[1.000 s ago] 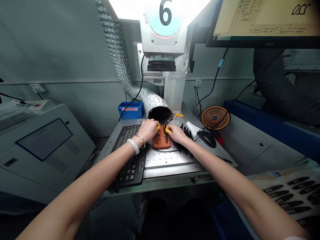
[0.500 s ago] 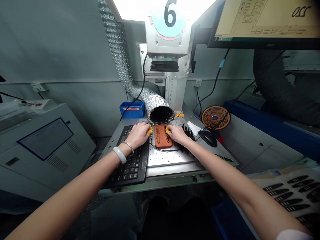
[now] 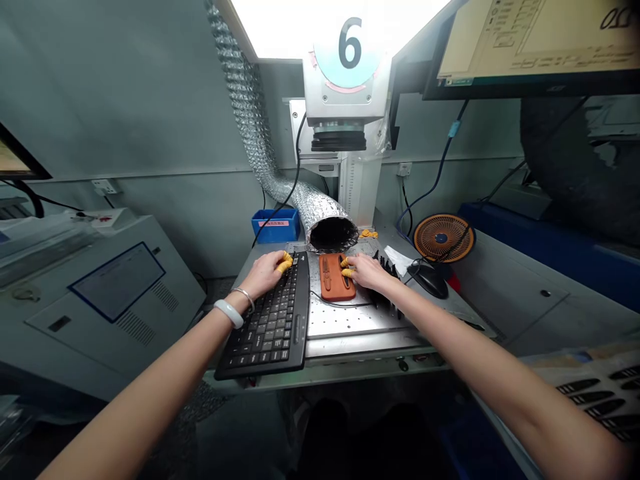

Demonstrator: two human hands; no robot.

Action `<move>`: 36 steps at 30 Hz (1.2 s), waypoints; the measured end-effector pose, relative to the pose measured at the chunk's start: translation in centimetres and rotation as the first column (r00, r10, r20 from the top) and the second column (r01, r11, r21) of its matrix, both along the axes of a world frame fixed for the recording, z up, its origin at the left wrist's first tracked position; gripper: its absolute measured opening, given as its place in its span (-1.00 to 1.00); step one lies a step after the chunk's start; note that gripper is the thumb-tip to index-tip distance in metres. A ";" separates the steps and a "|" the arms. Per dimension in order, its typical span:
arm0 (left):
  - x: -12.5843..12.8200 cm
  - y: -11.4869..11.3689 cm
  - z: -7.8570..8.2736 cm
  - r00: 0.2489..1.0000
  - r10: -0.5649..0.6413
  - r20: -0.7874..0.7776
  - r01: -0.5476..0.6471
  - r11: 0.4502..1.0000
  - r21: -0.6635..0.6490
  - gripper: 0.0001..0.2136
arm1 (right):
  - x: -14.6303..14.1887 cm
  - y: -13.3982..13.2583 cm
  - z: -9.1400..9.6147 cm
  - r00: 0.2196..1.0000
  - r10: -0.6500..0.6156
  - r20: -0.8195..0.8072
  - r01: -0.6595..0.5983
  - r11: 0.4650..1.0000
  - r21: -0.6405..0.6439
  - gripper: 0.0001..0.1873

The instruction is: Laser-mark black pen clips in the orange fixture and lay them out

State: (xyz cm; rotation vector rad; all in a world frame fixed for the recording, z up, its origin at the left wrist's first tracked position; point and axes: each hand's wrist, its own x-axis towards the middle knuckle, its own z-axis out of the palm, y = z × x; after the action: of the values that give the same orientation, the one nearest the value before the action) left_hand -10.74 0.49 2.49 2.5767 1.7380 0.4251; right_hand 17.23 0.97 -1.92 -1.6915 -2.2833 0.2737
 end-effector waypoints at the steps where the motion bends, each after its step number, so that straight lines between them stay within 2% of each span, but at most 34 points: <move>1: 0.1 0.1 -0.2 1.000 0.007 0.001 -0.007 1.000 -0.011 -0.85 | 0.0 -0.3 0.0 1.000 -0.009 -0.011 0.010 1.000 0.023 -0.67; 6: 0.7 0.9 -0.9 0.998 0.043 -0.041 -0.044 0.999 -0.026 -0.83 | 0.8 -2.2 0.0 0.994 0.003 -0.112 0.010 0.993 0.122 -0.69; 12: 1.1 1.7 -0.9 0.994 0.025 -0.109 -0.027 1.000 -0.015 -0.84 | 2.4 -4.4 0.3 0.987 0.032 -0.159 -0.006 0.987 0.160 -0.72; 15: 2.1 0.4 -0.2 0.994 -0.013 -0.109 0.017 0.999 0.027 -0.86 | 3.1 -5.6 1.1 0.976 0.030 -0.214 0.008 0.985 0.174 -0.72; 19: 4.8 -4.2 1.4 0.979 -0.162 -0.123 0.173 0.981 0.084 -0.88 | 3.5 -8.1 2.5 0.942 0.055 -0.332 0.003 0.985 0.172 -0.75; 22: 7.3 -8.9 2.5 0.912 -0.348 -0.217 0.386 0.908 0.165 -0.86 | 3.7 -11.0 3.4 0.880 0.084 -0.468 -0.025 0.991 0.130 -0.76; 27: 10.3 -15.8 3.7 0.808 -0.503 -0.305 0.584 0.749 0.312 -0.86 | 4.9 -17.1 5.2 0.740 0.110 -0.664 -0.090 0.994 0.064 -0.78; 32: 12.5 -19.1 4.4 0.736 -0.605 -0.303 0.673 0.612 0.415 -0.82 | 6.6 -22.1 6.8 0.697 0.073 -0.713 -0.037 0.997 0.066 -0.80; 36: 14.4 -20.7 4.7 0.699 -0.633 -0.332 0.707 0.542 0.455 -0.77 | 8.2 -24.5 7.4 0.707 0.029 -0.706 0.041 0.996 0.082 -0.86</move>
State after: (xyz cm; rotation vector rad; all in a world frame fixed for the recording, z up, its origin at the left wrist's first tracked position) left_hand 3.65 -20.21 7.22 3.4509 0.4849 0.8240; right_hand 25.40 -23.58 5.53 -1.2317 -1.6683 0.6763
